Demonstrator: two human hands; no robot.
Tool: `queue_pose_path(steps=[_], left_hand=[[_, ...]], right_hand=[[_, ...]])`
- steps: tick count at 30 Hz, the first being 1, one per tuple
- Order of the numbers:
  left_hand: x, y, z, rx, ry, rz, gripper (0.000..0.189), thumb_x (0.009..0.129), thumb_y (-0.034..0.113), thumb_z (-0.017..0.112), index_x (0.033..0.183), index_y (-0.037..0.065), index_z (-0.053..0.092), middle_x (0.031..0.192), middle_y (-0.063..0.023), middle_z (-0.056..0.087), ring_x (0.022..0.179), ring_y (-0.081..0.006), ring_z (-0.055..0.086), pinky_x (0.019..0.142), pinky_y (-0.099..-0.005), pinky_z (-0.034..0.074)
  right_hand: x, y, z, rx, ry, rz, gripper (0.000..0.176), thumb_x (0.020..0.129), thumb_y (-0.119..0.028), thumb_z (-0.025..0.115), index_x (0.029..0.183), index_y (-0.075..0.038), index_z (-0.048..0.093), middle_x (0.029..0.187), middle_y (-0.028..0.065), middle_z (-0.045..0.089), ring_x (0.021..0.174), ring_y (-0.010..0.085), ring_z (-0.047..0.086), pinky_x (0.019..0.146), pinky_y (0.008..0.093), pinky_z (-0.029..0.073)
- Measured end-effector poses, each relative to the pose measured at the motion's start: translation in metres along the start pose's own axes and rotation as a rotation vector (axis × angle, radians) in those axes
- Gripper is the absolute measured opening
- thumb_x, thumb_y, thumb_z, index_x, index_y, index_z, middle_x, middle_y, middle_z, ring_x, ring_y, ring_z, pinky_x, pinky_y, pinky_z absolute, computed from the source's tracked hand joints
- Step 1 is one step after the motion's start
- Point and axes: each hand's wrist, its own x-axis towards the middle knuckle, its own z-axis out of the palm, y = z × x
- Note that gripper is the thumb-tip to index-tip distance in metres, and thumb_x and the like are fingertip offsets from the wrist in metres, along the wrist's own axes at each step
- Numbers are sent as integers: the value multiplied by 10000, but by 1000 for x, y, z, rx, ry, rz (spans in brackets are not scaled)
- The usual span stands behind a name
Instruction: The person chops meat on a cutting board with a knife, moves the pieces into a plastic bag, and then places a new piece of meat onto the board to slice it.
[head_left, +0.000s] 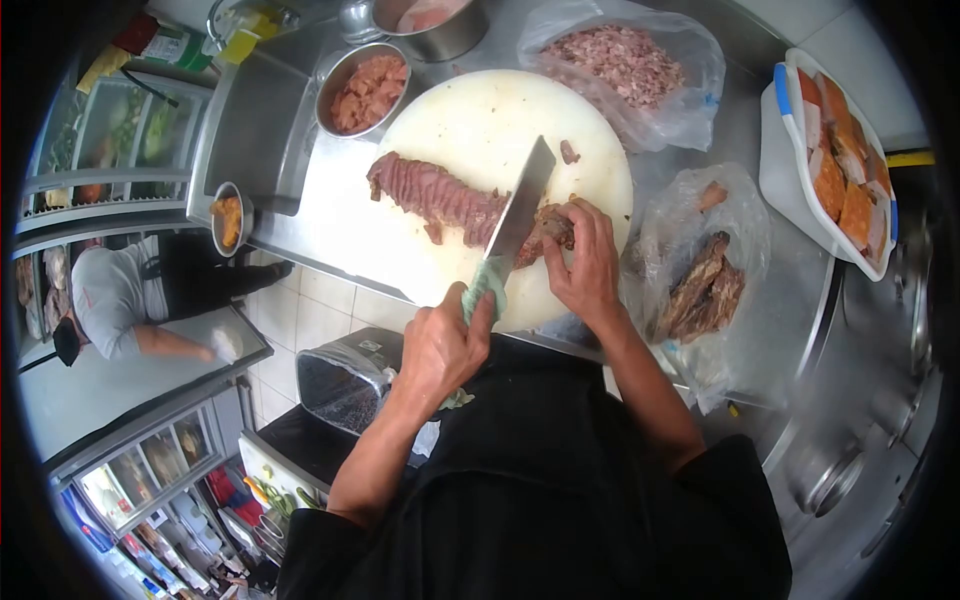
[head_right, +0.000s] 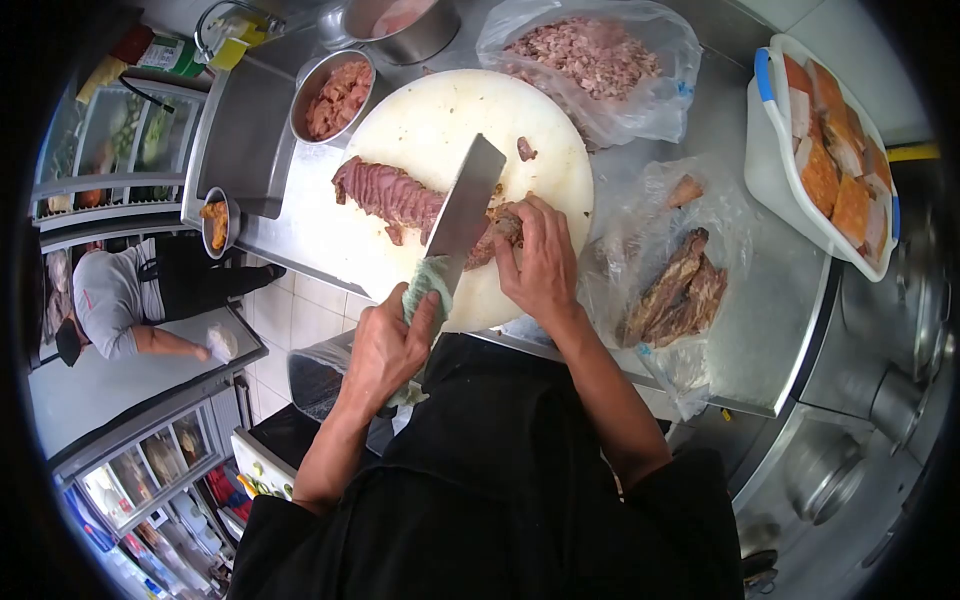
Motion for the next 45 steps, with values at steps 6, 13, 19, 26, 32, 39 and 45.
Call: queue_pose_path(steps=[6, 13, 19, 26, 32, 39, 45], left_hand=[[-4, -5, 8, 116, 12, 101, 290, 984, 251, 612, 941, -36, 615, 537, -254, 570, 539, -460, 614, 528, -510, 470], [-17, -9, 6, 189, -28, 92, 250, 971, 223, 621, 888, -11, 592, 561, -271, 573, 565, -495, 597, 538, -552, 474], [9, 2, 12, 173, -76, 83, 238, 966, 208, 614, 868, -7, 582, 609, -294, 591, 617, -515, 605, 575, -575, 490], [-3, 1, 5, 206, -104, 61, 258, 970, 231, 599, 903, -18, 596, 630, -302, 606, 650, -528, 619, 603, -585, 502], [39, 2, 28, 195, -87, 96, 283, 954, 246, 612, 947, -37, 624, 678, -322, 630, 685, -512, 641, 646, -571, 518], [23, -6, 29, 217, -79, 86, 284, 941, 229, 620, 974, -53, 625, 695, -335, 632, 689, -519, 646, 656, -584, 524], [89, 17, 58, 90, 133, 307, 290, 930, 227, 613, 844, -50, 616, 688, -315, 643, 650, -489, 657, 607, -554, 538]], right_hand=[[2, -4, 0, 16, 48, 31, 388, 785, -97, 692, 1154, -38, 586, 1171, 177, 591, 1061, 380, 571, 924, 456, 490], [5, -6, 3, 24, 108, 42, 338, 716, -52, 678, 1051, -36, 645, 1089, 149, 627, 973, 342, 612, 857, 427, 528], [7, -5, 2, 68, 69, 73, 326, 705, -42, 679, 1030, -32, 653, 1072, 136, 637, 972, 330, 623, 839, 418, 542], [8, -5, 3, 49, 77, 91, 335, 696, -42, 678, 1030, -32, 649, 1065, 136, 643, 967, 326, 626, 830, 410, 546], [10, -2, 4, 96, 59, 87, 310, 689, -42, 676, 998, -39, 642, 1053, 131, 647, 964, 332, 627, 833, 415, 543], [12, -7, 3, 109, 53, 133, 311, 677, -33, 678, 986, -42, 642, 1047, 146, 650, 990, 346, 627, 850, 425, 543], [12, -1, 4, 119, 93, 72, 300, 681, -31, 691, 977, -30, 644, 1012, 167, 651, 979, 360, 627, 834, 425, 541]])
